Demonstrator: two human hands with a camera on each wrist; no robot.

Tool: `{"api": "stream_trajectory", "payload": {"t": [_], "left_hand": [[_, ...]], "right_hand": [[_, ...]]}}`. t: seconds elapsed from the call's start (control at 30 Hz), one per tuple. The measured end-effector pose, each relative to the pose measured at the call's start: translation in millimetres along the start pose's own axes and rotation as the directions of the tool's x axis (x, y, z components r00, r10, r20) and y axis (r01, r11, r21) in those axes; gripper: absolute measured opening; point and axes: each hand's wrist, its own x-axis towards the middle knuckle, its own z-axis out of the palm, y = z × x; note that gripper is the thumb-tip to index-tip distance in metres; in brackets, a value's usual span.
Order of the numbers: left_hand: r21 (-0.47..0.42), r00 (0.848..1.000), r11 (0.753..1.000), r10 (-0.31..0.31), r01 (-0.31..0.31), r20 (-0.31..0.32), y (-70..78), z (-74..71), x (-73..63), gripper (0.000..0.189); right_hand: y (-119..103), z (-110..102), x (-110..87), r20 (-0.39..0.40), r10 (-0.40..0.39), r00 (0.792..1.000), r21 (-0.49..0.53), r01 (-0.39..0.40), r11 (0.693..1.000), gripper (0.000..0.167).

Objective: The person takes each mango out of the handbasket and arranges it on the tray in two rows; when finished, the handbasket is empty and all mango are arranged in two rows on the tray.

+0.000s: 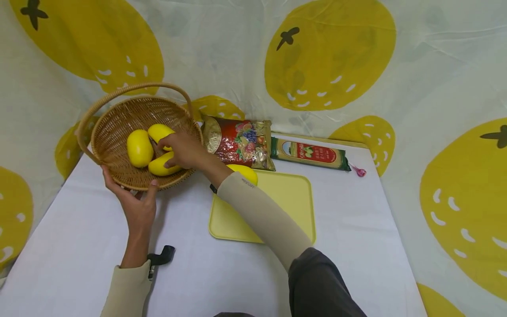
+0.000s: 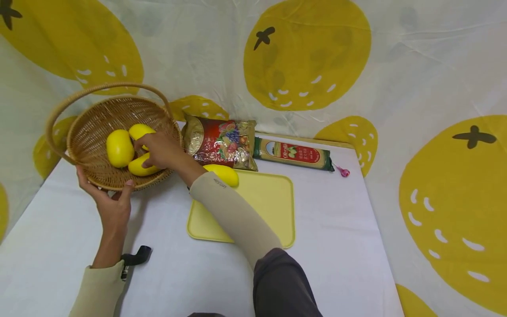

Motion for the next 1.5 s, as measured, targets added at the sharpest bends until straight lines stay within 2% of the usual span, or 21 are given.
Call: {"api": "stream_trajectory", "payload": {"t": [0.13,0.27,0.43,0.5,0.6,0.8,1.0,1.23,1.5], "left_hand": [[-0.001,1.000,1.000,0.008,-0.008,0.001,-0.2,-0.1,-0.4,0.114],[0.003,1.000,1.000,0.016,-0.016,0.002,0.2,0.2,-0.4,0.115],[0.008,1.000,1.000,0.026,-0.026,0.009,1.2,1.3,-0.2,0.115],[0.004,0.999,1.000,0.031,-0.031,0.011,1.4,1.6,-0.3,0.115],[0.004,0.999,0.999,0.034,-0.034,0.013,1.8,2.2,-0.9,0.115],[-0.013,0.998,0.998,0.056,-0.056,0.016,1.7,2.8,-1.6,0.115],[-0.037,0.998,0.998,0.056,-0.055,0.016,-0.6,1.7,-2.1,0.115],[-0.012,0.998,0.998,0.056,-0.056,0.015,1.7,0.5,-2.6,0.115],[0.010,0.999,0.999,0.036,-0.037,0.013,3.9,-2.1,-4.9,0.113]], "right_hand": [[-3,4,7.7,0.029,0.061,0.998,-0.080,-0.058,0.995,0.057],[-7,9,11.2,0.025,0.089,0.996,-0.157,-0.084,0.984,0.051],[-8,12,12.6,0.011,0.077,0.997,-0.218,-0.073,0.973,0.028],[-8,12,12.9,0.008,0.069,0.998,-0.239,-0.065,0.969,0.024],[-6,13,12.8,0.006,0.066,0.998,-0.248,-0.063,0.967,0.027],[-4,14,10.2,0.016,0.035,0.999,-0.200,-0.031,0.979,0.022],[-4,12,3.6,0.007,0.011,1.000,-0.162,-0.010,0.987,0.028],[-3,6,-11.5,-0.048,-0.039,0.998,-0.112,0.034,0.993,0.054],[-7,-5,-31.6,-0.126,-0.055,0.991,-0.060,0.048,0.997,0.062]]}}
